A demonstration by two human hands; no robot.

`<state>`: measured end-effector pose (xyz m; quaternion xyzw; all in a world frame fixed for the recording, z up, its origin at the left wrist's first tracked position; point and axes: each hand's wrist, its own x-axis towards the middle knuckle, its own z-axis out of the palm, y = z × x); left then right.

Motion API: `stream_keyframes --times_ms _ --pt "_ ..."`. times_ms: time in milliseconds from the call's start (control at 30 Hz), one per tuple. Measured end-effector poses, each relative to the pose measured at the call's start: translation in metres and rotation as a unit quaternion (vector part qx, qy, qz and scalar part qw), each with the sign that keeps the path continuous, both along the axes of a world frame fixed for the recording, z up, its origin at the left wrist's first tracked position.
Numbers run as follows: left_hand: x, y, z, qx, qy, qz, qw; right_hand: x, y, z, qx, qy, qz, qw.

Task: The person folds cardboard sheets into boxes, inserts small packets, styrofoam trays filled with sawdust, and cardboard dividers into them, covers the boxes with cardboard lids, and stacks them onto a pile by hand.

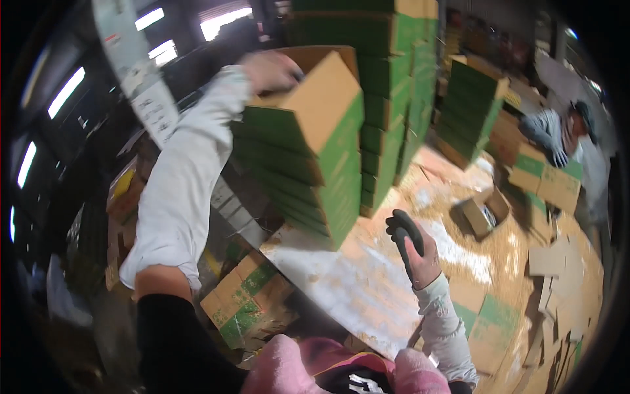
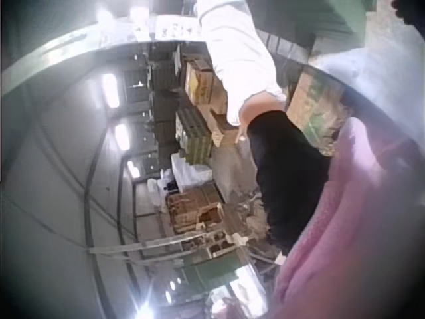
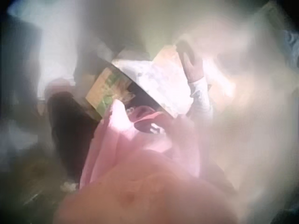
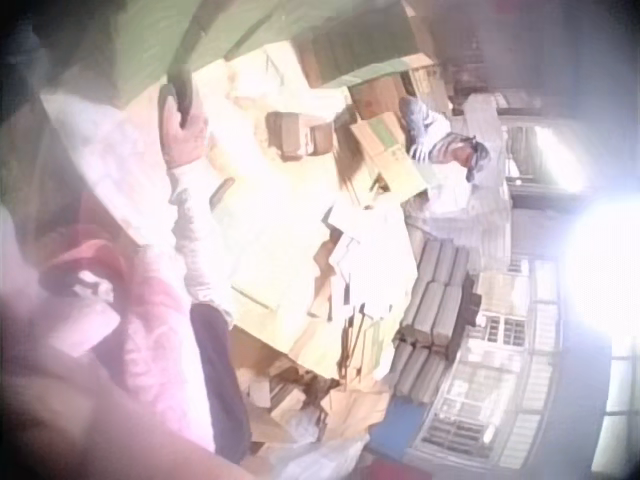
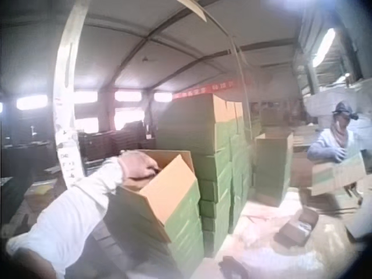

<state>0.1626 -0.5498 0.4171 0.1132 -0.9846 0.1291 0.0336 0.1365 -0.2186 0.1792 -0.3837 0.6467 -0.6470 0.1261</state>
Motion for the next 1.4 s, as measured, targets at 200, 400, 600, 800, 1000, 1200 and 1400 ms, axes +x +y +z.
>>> stream_keyframes --times_ms 200,400,600,800,1000,1200,1400 --pt "0.011 0.166 -0.121 0.372 0.45 -0.202 0.786 -0.032 0.133 -0.118 0.236 -0.018 -0.134 0.962" --pt "-0.11 0.346 -0.439 0.688 0.135 0.251 0.667 -0.076 0.326 -0.204 0.52 0.208 -0.284 0.778" --pt "-0.052 0.502 -0.566 0.58 0.142 0.301 0.744 -0.064 0.439 -0.26 0.54 0.204 -0.206 0.79" --pt "-0.139 0.558 -0.471 0.451 0.161 0.053 0.876 -0.053 0.528 -0.236 0.565 0.198 -0.179 0.781" --pt "-0.125 0.57 -0.483 0.406 0.021 0.135 0.904 -0.064 0.526 -0.235 0.599 0.183 -0.154 0.764" --pt "-0.022 0.575 -0.489 0.376 -0.031 0.017 0.926 -0.072 0.504 -0.25 0.494 0.147 -0.247 0.821" --pt "-0.096 0.546 -0.308 0.88 0.055 0.055 0.468 -0.067 0.545 -0.097 0.312 0.173 -0.101 0.929"
